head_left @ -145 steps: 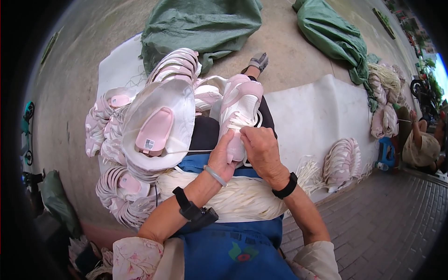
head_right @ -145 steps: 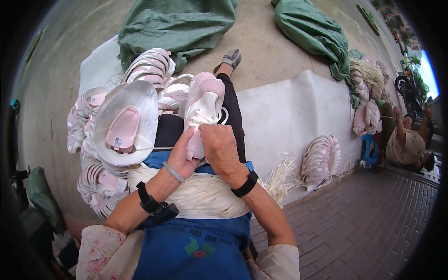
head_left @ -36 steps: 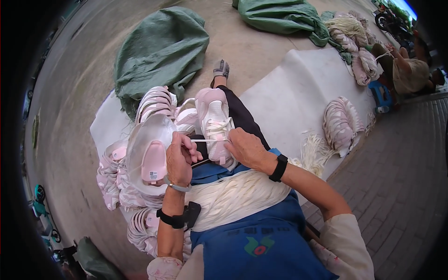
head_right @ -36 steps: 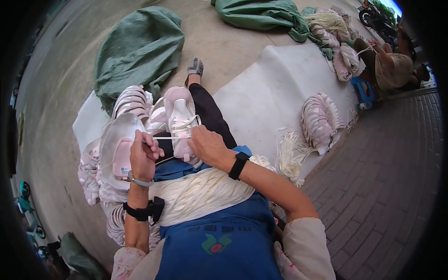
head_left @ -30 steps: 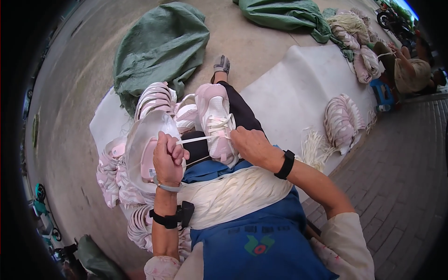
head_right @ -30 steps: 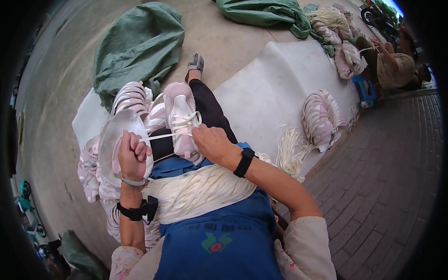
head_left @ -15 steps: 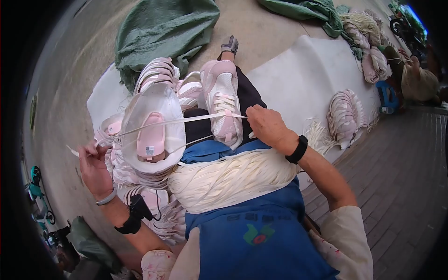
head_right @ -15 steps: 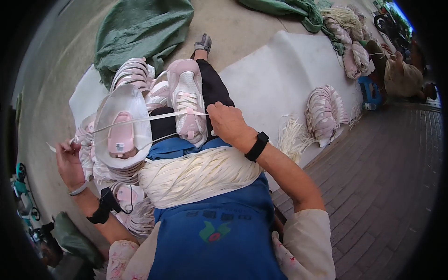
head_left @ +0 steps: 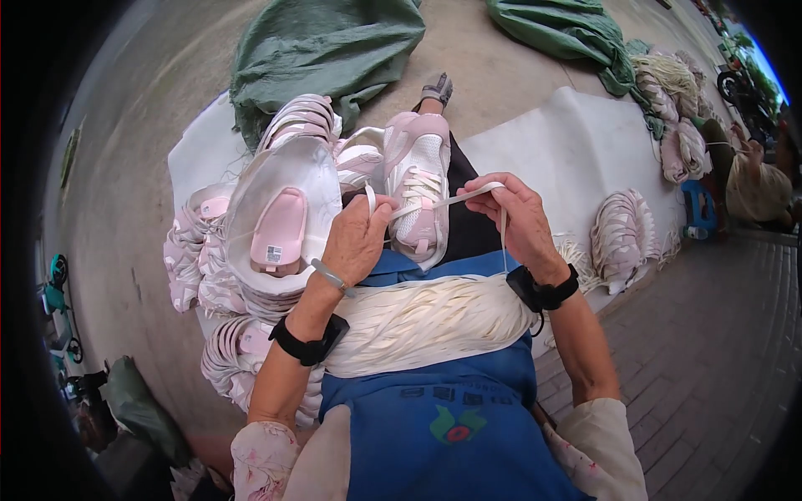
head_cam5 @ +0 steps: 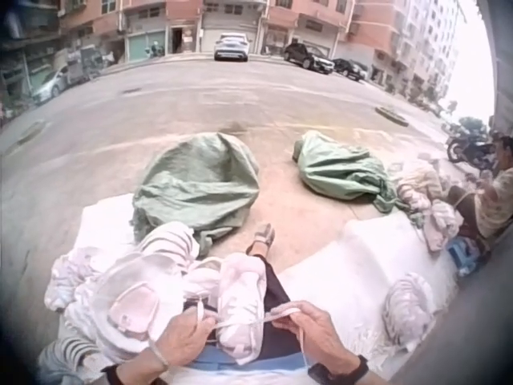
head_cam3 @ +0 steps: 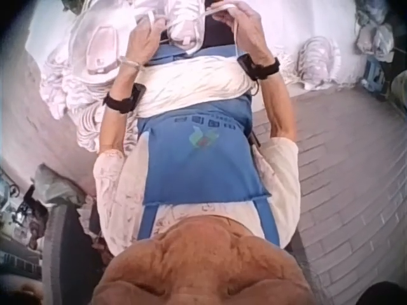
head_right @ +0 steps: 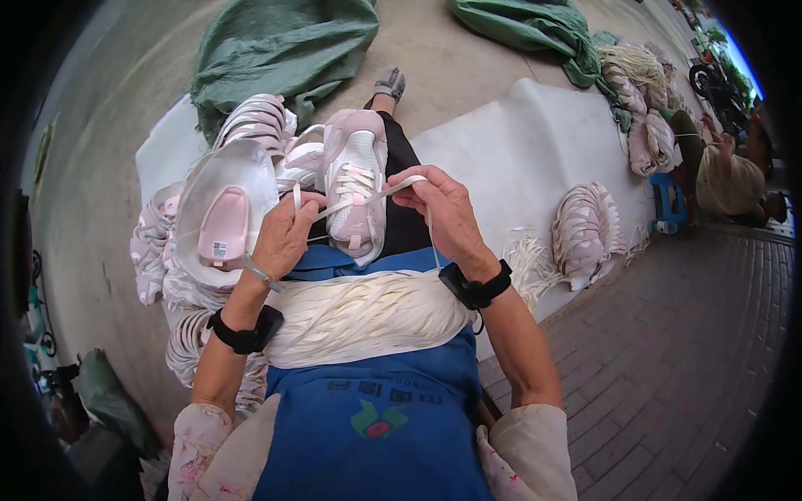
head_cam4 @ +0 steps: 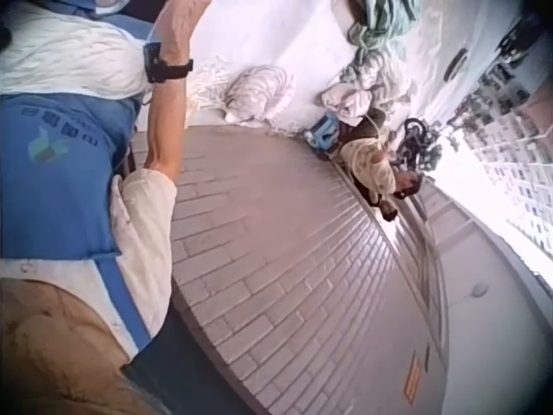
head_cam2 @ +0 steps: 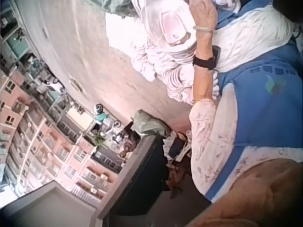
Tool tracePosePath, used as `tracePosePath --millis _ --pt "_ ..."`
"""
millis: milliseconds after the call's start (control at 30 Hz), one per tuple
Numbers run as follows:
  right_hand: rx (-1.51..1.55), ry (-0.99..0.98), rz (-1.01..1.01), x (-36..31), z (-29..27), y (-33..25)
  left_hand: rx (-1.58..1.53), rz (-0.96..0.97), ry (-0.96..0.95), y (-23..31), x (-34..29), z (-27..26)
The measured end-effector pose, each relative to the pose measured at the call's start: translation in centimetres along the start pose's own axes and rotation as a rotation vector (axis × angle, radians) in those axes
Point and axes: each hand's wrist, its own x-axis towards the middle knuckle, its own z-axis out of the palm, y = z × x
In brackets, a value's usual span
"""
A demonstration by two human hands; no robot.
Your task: The recorder is threading laces through the eyelets of shoe uppers.
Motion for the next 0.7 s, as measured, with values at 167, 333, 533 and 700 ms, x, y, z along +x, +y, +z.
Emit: tracePosePath --millis 167,333,533,700 --pt "-0.376 -0.347 0.097 0.8 -0.3 1.0 0.430 0.083 -0.125 -0.3 1.9 1.6" --pt "-0.855 -0.305 -0.135 2.1 -0.8 2.8 0.431 0.063 -0.318 -0.2 2.0 0.4" --pt "-1.015 -0.331 -0.144 3.0 -0.5 2.7 0.459 0.064 -0.077 -2.2 4.8 0.1" --pt "-1.042 -0.334 -0.222 2.7 -2.0 3.9 0.400 -0.047 -0.101 -1.7 3.8 0.2"
